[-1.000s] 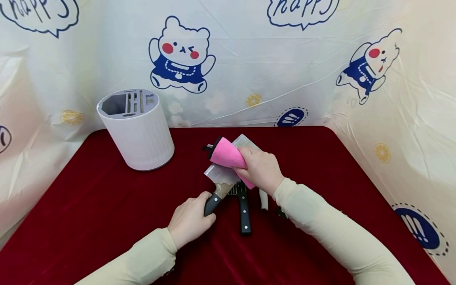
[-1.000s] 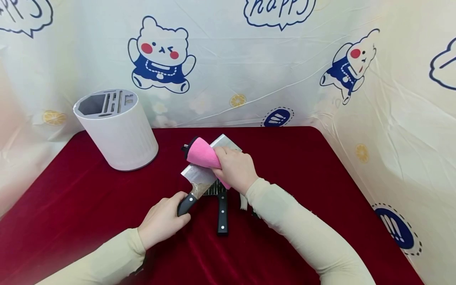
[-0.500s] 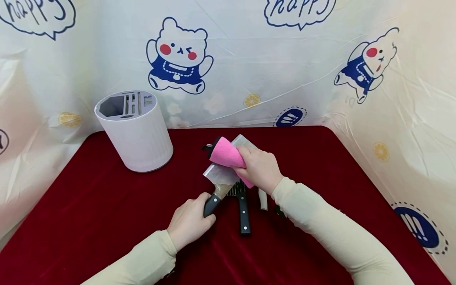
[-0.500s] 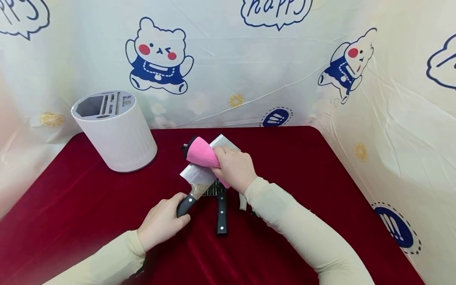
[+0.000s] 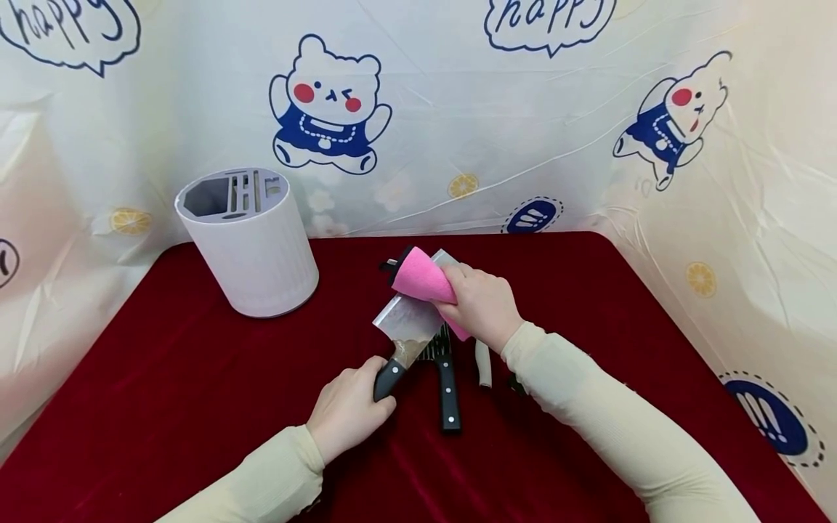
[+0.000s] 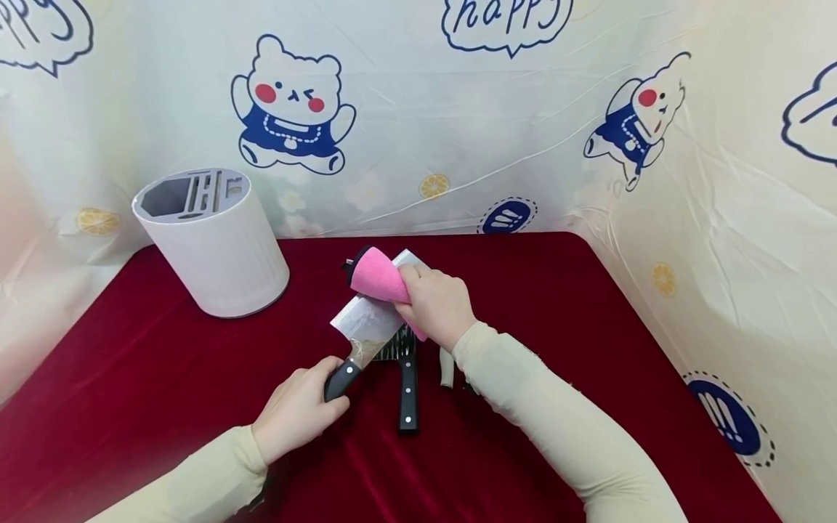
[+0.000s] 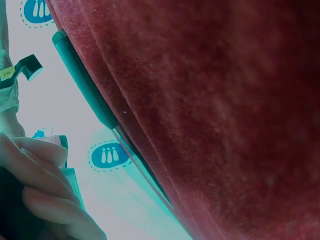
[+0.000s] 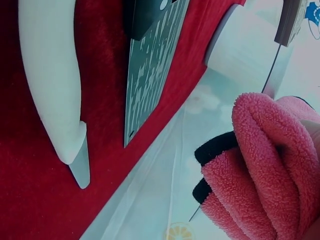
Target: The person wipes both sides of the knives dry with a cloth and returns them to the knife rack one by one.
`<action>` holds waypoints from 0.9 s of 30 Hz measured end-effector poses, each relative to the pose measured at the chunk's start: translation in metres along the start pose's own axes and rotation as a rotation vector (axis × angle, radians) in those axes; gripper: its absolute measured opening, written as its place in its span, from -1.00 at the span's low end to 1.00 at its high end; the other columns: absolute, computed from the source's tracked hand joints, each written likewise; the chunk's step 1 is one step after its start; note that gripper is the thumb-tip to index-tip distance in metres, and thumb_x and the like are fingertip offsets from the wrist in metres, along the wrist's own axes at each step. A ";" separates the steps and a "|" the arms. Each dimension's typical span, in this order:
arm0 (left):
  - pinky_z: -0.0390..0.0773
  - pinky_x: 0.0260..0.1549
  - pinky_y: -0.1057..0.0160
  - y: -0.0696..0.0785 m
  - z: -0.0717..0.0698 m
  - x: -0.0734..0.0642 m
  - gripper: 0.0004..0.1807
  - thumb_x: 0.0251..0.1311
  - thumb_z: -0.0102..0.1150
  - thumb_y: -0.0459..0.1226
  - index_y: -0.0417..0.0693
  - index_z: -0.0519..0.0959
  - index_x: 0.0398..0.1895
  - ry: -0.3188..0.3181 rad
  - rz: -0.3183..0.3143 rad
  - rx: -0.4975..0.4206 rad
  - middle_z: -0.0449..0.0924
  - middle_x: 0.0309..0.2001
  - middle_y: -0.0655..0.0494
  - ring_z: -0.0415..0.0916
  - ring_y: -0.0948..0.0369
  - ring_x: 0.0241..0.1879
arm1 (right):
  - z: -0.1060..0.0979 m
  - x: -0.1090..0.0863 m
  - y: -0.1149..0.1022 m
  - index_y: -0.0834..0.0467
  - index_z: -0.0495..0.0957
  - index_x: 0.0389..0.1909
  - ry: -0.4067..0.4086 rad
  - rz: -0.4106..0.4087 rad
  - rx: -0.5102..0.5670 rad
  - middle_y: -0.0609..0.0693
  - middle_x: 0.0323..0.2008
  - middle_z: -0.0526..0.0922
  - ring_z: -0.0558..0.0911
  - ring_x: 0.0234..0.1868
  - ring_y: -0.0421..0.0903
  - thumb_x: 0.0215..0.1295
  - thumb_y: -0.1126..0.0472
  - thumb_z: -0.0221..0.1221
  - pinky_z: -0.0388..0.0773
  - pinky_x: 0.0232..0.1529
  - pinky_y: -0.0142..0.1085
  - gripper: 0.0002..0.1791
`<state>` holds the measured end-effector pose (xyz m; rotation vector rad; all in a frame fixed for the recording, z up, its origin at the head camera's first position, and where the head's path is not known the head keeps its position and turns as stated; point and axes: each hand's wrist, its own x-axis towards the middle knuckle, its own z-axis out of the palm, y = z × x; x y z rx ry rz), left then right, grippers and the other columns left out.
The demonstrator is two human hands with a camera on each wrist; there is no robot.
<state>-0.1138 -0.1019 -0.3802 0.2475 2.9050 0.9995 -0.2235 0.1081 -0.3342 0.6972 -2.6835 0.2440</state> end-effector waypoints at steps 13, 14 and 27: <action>0.32 -0.67 0.28 -0.002 0.001 -0.002 -0.65 -0.03 0.26 -0.36 -0.08 0.56 -0.09 0.012 0.011 0.008 0.42 -0.64 0.19 0.32 0.26 -0.66 | 0.001 0.002 0.012 0.14 0.50 0.09 0.023 0.036 -0.014 0.07 -0.08 0.70 0.71 -0.28 0.00 0.20 -0.03 0.34 0.67 -0.37 -0.10 -0.48; 0.32 -0.67 0.28 -0.002 0.001 -0.003 -0.65 -0.04 0.25 -0.37 -0.08 0.56 -0.09 0.012 0.011 0.008 0.42 -0.64 0.19 0.33 0.26 -0.66 | 0.001 0.002 0.013 0.13 0.50 0.10 0.023 0.040 -0.013 0.08 -0.08 0.70 0.71 -0.28 0.00 0.20 -0.03 0.34 0.67 -0.36 -0.09 -0.48; 0.32 -0.67 0.28 -0.001 0.001 -0.006 -0.68 -0.05 0.26 -0.39 -0.05 0.56 -0.14 0.022 0.024 0.012 0.40 -0.66 0.20 0.31 0.26 -0.66 | 0.002 0.005 0.023 0.12 0.50 0.11 0.017 0.097 0.003 0.10 -0.07 0.70 0.71 -0.30 0.03 0.21 -0.04 0.33 0.68 -0.37 -0.08 -0.49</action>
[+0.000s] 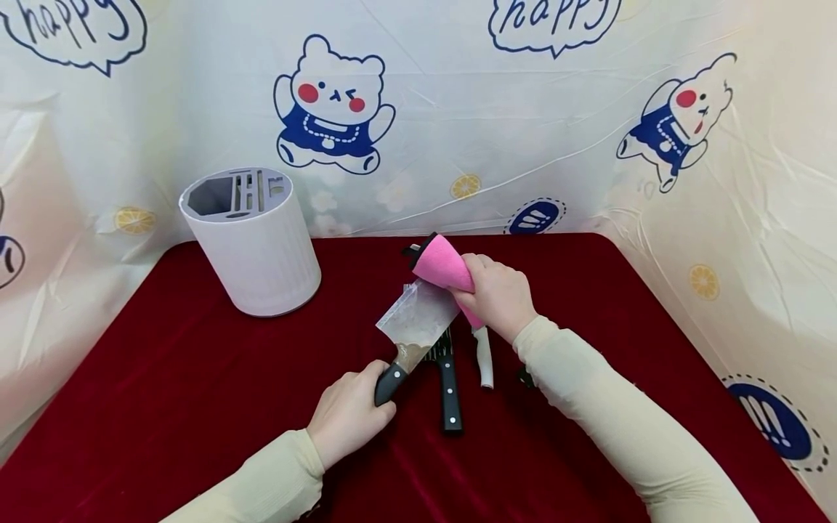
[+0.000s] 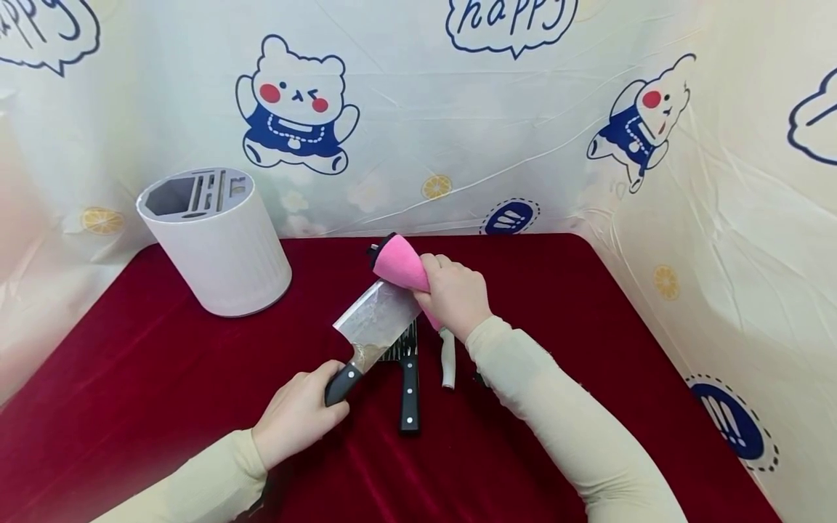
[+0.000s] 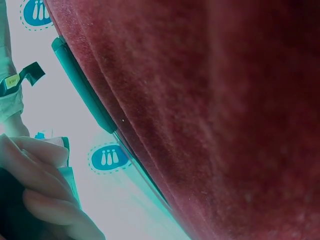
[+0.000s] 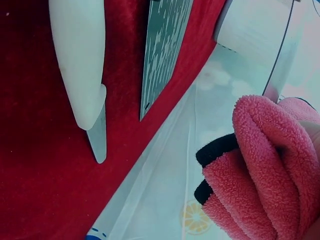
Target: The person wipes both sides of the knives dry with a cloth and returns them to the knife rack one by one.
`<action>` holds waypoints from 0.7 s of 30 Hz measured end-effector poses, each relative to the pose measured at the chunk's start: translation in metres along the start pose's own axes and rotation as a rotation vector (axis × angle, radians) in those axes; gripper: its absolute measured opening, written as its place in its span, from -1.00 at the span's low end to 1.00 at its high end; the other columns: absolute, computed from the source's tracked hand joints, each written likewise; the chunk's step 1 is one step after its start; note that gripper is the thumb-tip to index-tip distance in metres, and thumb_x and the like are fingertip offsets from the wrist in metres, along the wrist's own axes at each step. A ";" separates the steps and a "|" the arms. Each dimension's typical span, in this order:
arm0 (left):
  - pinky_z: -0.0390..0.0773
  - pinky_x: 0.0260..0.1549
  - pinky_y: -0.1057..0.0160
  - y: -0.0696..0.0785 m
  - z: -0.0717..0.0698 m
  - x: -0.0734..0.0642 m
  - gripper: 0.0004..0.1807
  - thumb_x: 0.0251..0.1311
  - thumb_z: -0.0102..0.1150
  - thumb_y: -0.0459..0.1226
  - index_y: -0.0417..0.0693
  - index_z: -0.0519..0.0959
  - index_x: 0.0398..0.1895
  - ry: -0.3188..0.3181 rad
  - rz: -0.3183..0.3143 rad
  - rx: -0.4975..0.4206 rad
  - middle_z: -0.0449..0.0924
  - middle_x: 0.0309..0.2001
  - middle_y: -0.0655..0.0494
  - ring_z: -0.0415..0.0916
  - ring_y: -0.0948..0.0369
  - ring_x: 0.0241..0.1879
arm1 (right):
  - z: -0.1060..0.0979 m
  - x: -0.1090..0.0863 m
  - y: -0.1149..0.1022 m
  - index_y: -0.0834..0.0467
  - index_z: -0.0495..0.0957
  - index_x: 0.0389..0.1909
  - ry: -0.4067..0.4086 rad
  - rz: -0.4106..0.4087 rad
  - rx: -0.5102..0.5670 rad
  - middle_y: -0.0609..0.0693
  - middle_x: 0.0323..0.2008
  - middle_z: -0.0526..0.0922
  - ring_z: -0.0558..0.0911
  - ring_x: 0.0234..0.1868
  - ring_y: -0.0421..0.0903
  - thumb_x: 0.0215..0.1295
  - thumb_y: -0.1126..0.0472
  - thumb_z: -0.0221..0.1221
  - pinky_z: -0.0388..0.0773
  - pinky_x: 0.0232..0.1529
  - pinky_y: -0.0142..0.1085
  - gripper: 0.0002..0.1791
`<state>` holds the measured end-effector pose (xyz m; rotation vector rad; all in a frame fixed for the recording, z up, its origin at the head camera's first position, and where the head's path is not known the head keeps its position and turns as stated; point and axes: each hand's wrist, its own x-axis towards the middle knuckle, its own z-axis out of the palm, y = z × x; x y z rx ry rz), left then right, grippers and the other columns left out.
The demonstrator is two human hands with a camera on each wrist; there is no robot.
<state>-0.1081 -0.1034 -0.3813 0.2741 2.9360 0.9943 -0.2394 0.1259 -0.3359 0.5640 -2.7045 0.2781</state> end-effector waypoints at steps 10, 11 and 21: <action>0.31 -0.67 0.29 0.001 0.001 -0.001 -0.68 -0.06 0.26 -0.39 -0.07 0.56 -0.15 0.005 0.010 0.007 0.39 -0.66 0.21 0.30 0.27 -0.67 | -0.001 0.001 0.009 0.14 0.47 0.16 0.003 0.039 0.024 0.12 -0.01 0.69 0.70 -0.25 0.07 0.23 -0.07 0.31 0.66 -0.35 -0.04 -0.43; 0.31 -0.67 0.29 0.001 0.001 -0.001 -0.68 -0.06 0.26 -0.39 -0.06 0.56 -0.15 0.004 0.010 0.008 0.39 -0.66 0.21 0.30 0.27 -0.67 | -0.001 0.002 0.010 0.13 0.47 0.17 0.001 0.044 0.027 0.12 -0.01 0.68 0.70 -0.25 0.07 0.23 -0.07 0.31 0.66 -0.35 -0.04 -0.43; 0.31 -0.68 0.30 0.001 0.002 -0.002 -0.70 -0.06 0.26 -0.39 -0.05 0.56 -0.18 0.003 0.019 0.011 0.38 -0.68 0.21 0.30 0.27 -0.67 | -0.001 0.002 0.017 0.13 0.48 0.16 0.002 0.083 0.044 0.13 -0.03 0.69 0.69 -0.29 0.07 0.24 -0.08 0.29 0.66 -0.35 -0.04 -0.44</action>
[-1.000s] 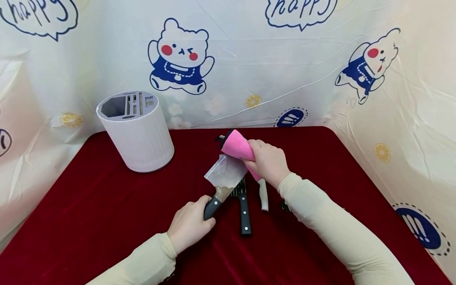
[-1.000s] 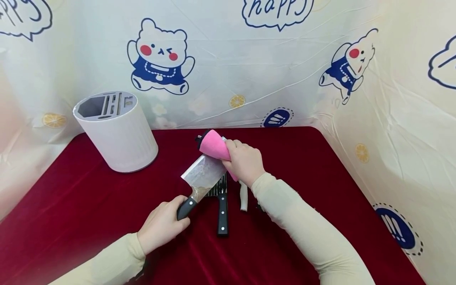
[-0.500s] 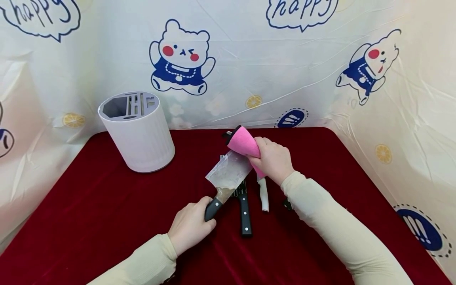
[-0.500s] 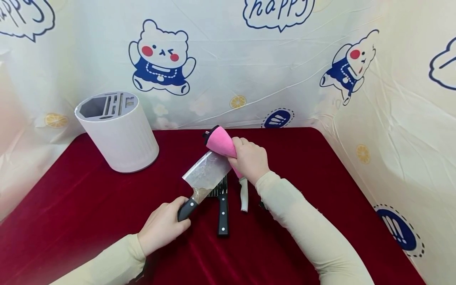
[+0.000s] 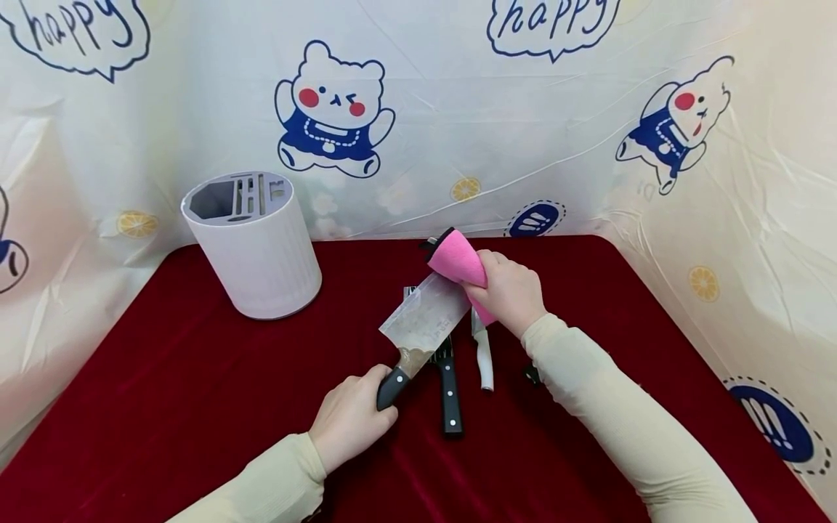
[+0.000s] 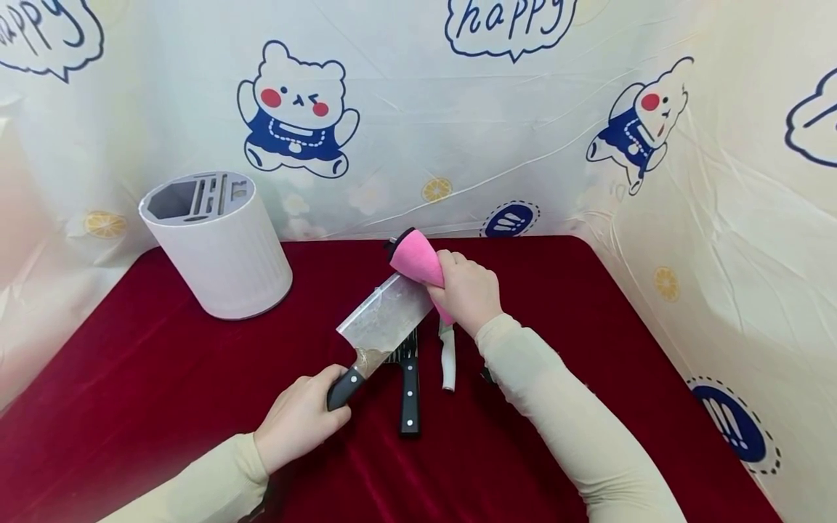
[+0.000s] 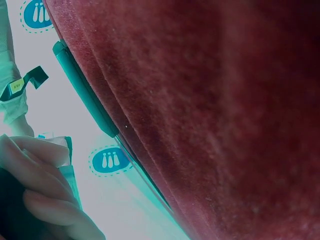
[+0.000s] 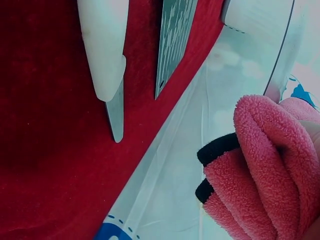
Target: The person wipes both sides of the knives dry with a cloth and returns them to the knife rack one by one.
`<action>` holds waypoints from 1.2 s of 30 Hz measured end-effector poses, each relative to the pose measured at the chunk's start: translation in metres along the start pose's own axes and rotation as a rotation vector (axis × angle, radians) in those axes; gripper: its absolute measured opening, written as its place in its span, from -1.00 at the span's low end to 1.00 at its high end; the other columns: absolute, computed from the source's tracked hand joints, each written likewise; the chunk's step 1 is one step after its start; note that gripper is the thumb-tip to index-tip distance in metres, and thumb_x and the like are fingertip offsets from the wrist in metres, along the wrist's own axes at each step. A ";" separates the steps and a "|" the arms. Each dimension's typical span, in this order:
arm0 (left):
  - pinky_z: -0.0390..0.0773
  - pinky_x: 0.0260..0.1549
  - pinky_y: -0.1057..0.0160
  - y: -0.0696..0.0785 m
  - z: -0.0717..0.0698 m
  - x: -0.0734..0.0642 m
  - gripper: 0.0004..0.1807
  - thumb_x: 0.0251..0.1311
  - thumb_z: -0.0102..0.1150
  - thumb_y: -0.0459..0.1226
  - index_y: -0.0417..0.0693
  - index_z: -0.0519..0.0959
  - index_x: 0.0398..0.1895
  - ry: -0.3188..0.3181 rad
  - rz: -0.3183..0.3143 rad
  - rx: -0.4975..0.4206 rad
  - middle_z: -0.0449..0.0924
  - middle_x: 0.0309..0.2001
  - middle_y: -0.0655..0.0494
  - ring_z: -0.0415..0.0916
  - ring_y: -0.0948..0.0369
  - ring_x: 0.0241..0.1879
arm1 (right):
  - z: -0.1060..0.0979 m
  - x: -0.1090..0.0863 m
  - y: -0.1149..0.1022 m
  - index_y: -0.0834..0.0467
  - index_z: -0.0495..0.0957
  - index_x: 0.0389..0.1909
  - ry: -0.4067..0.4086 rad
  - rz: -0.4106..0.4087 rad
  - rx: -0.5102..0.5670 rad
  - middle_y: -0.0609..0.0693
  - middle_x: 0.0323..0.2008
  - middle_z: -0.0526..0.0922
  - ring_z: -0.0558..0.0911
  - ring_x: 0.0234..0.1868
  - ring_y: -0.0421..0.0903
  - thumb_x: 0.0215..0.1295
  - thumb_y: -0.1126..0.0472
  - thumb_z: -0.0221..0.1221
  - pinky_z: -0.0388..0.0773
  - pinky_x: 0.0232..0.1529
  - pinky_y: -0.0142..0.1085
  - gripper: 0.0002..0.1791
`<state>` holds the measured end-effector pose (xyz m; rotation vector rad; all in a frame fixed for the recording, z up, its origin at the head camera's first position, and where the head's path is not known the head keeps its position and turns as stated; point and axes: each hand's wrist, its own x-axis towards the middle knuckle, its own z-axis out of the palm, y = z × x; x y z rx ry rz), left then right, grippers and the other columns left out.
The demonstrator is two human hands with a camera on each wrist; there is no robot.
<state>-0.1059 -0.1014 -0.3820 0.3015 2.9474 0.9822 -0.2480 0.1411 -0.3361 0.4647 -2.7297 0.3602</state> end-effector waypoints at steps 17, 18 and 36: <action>0.30 -0.68 0.31 0.000 0.000 0.001 -0.70 -0.06 0.26 -0.39 -0.04 0.57 -0.18 0.009 0.006 0.005 0.37 -0.68 0.22 0.29 0.28 -0.68 | -0.001 0.003 0.005 0.14 0.47 0.15 0.001 0.027 -0.002 0.14 -0.09 0.69 0.68 -0.32 0.06 0.25 -0.09 0.29 0.65 -0.37 -0.05 -0.44; 0.30 -0.68 0.31 0.000 0.000 0.000 -0.70 -0.06 0.26 -0.39 -0.04 0.57 -0.18 0.008 0.005 0.004 0.37 -0.68 0.22 0.29 0.28 -0.68 | -0.001 0.003 0.005 0.15 0.47 0.15 0.002 0.030 -0.005 0.14 -0.09 0.69 0.68 -0.32 0.06 0.25 -0.09 0.29 0.65 -0.37 -0.05 -0.44; 0.29 -0.69 0.32 -0.001 -0.001 -0.001 -0.70 -0.05 0.25 -0.40 -0.04 0.57 -0.18 0.016 0.002 0.000 0.36 -0.69 0.23 0.28 0.29 -0.69 | -0.001 0.002 0.005 0.15 0.49 0.09 0.033 0.025 -0.022 0.15 -0.11 0.69 0.66 -0.37 0.07 0.26 -0.03 0.28 0.64 -0.43 -0.05 -0.52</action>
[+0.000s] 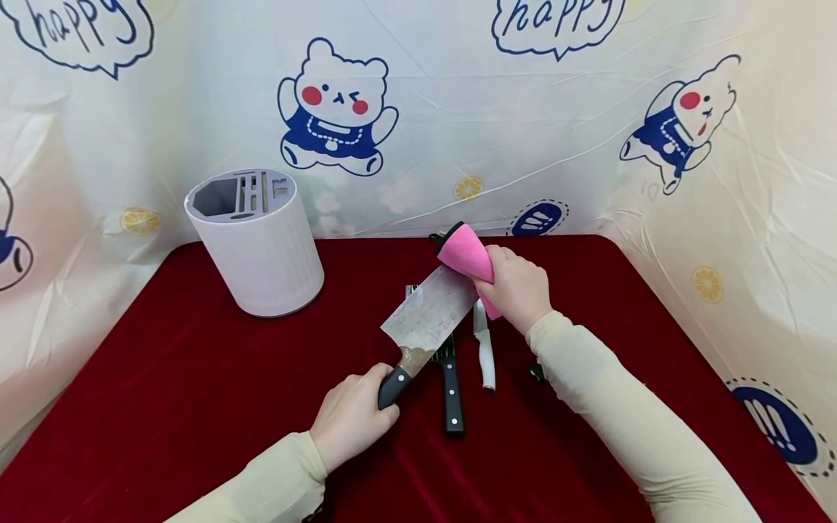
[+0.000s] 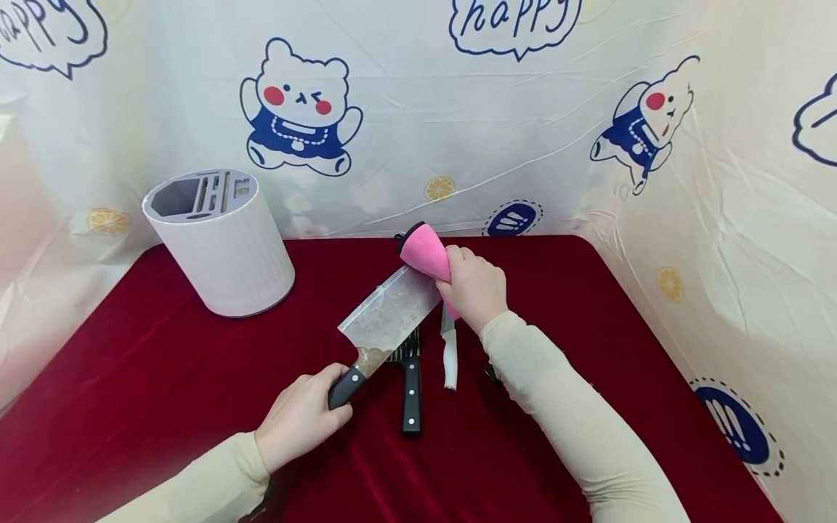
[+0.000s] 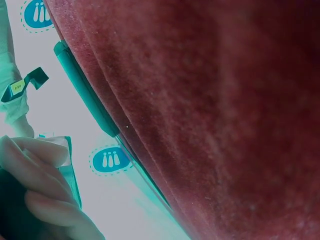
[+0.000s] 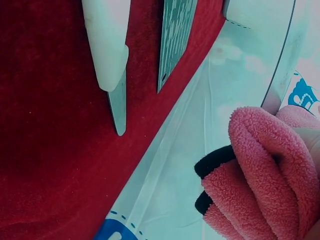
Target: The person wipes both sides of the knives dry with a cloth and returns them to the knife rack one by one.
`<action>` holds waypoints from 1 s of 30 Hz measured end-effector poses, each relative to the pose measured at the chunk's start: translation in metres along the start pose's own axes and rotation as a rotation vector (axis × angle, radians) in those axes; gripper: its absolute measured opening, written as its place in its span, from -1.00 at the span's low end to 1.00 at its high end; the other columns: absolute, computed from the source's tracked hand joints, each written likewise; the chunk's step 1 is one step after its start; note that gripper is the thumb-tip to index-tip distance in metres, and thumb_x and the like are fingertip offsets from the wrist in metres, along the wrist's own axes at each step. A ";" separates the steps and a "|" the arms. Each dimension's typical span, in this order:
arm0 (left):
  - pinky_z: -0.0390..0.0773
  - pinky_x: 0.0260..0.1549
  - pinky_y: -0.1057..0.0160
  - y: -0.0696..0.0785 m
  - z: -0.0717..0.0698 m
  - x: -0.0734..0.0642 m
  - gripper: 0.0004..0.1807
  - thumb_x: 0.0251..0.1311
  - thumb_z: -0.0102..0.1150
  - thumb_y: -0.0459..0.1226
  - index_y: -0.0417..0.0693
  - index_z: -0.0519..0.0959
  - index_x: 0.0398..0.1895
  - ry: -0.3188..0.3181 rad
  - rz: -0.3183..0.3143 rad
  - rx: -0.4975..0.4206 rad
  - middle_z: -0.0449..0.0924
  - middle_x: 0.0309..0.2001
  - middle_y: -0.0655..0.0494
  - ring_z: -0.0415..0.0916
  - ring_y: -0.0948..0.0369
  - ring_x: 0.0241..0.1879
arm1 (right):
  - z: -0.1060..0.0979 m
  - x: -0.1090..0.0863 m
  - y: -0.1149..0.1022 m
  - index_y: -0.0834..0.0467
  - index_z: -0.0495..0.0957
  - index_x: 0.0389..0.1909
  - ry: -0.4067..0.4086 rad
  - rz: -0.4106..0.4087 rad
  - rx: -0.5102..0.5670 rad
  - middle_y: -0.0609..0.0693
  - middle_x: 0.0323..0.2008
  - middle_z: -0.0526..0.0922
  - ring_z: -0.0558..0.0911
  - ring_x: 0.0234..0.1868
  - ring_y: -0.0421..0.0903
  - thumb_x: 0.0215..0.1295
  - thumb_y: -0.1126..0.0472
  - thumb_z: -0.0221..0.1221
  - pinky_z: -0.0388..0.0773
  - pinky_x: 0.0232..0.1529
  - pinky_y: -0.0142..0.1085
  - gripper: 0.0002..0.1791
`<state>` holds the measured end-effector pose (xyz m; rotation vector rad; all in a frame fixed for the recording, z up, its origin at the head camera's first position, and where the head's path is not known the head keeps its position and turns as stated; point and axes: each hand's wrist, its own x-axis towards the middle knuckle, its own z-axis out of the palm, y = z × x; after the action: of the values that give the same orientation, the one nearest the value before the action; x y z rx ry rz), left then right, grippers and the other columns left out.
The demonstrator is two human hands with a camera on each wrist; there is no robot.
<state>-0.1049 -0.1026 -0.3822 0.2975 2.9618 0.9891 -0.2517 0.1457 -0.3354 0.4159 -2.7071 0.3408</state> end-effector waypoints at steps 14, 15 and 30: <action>0.29 -0.70 0.32 -0.001 -0.002 -0.002 -0.71 -0.06 0.25 -0.40 -0.04 0.56 -0.20 0.022 0.018 0.019 0.36 -0.69 0.23 0.27 0.29 -0.69 | -0.004 -0.003 -0.011 0.16 0.51 0.06 0.001 -0.044 0.016 0.13 -0.14 0.72 0.68 -0.35 0.07 0.24 0.02 0.30 0.65 -0.40 -0.05 -0.55; 0.29 -0.70 0.32 -0.001 -0.002 -0.002 -0.71 -0.06 0.25 -0.40 -0.05 0.56 -0.19 0.022 0.018 0.023 0.36 -0.69 0.23 0.28 0.29 -0.69 | -0.004 -0.003 -0.012 0.16 0.52 0.06 -0.001 -0.047 0.014 0.13 -0.14 0.72 0.69 -0.35 0.07 0.24 0.02 0.30 0.65 -0.40 -0.05 -0.55; 0.28 -0.70 0.32 -0.002 0.000 -0.002 -0.71 -0.07 0.26 -0.40 -0.04 0.56 -0.20 0.036 0.030 0.041 0.36 -0.69 0.23 0.27 0.29 -0.68 | -0.007 -0.008 -0.023 0.16 0.51 0.09 -0.059 -0.085 0.015 0.12 -0.10 0.71 0.69 -0.29 0.03 0.20 0.05 0.34 0.68 -0.30 -0.07 -0.51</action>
<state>-0.1030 -0.1048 -0.3839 0.3294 3.0220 0.9475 -0.2350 0.1283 -0.3286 0.5513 -2.7355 0.3300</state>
